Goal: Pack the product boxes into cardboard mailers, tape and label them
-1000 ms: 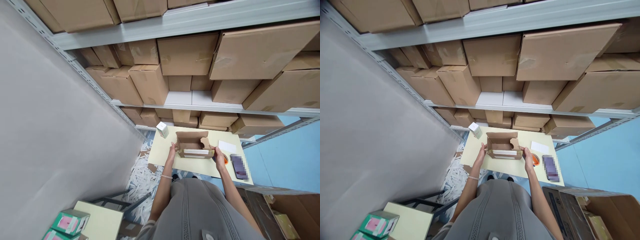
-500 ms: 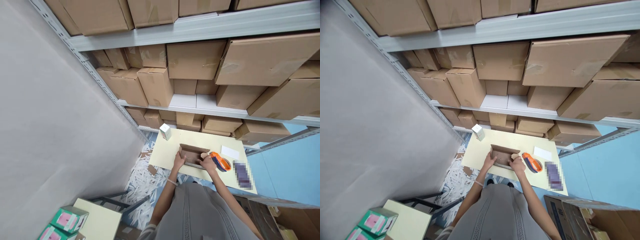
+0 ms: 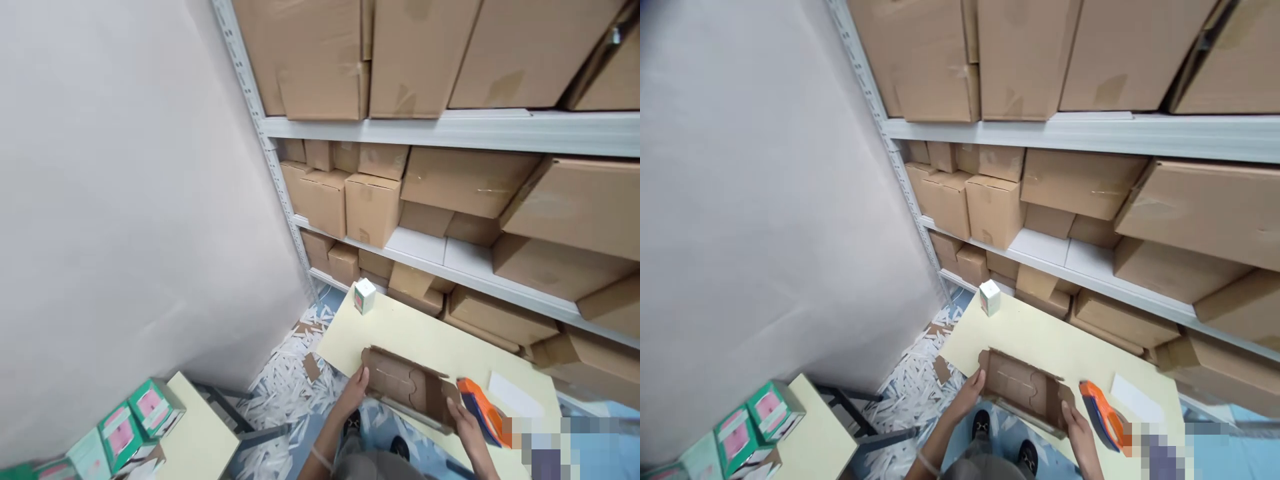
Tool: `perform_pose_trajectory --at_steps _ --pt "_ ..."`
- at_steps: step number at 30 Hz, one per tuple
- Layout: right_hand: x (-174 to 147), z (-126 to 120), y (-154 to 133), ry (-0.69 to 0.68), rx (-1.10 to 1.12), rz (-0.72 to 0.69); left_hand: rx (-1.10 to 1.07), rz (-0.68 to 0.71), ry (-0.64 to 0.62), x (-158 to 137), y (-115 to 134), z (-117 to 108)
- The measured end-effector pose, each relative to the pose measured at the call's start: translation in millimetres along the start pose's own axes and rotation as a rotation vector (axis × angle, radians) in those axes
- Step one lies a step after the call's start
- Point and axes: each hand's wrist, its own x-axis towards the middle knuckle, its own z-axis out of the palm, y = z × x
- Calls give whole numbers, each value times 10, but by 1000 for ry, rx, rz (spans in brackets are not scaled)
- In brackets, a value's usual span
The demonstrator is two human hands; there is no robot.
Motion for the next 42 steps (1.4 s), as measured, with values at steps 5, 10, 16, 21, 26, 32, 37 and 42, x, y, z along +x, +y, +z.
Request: perform_pose_trajectory --at_steps 5,10,16,21,26,32,37,42 --pt "-45 344 -575 -102 -76 -108 -76 -80 215 -316 156 -487" --pt "24 660 -1195 -287 -191 -389 -236 -8 538 -747 370 -835" --pt "22 1234 -1455 -629 -316 -573 -377 6 924 -1775 123 -692" --pt "-528 1988 -1436 -1020 -489 -754 -596 -135 1245 -2812 -248 -154" --pt "-1420 2373 -1399 -1293 -611 -952 -811 -221 1546 -3587 -290 208" --pt "-1917 2646 -1505 -1269 -553 -980 -732 -133 1724 -3905 -309 -236" --pt "-2100 3119 -1617 -1145 -490 -940 -471 -130 1744 -3943 -533 -984" --pt "-2548 3717 -1561 -1083 -512 -883 -402 -189 1716 -4228 -987 -1657"
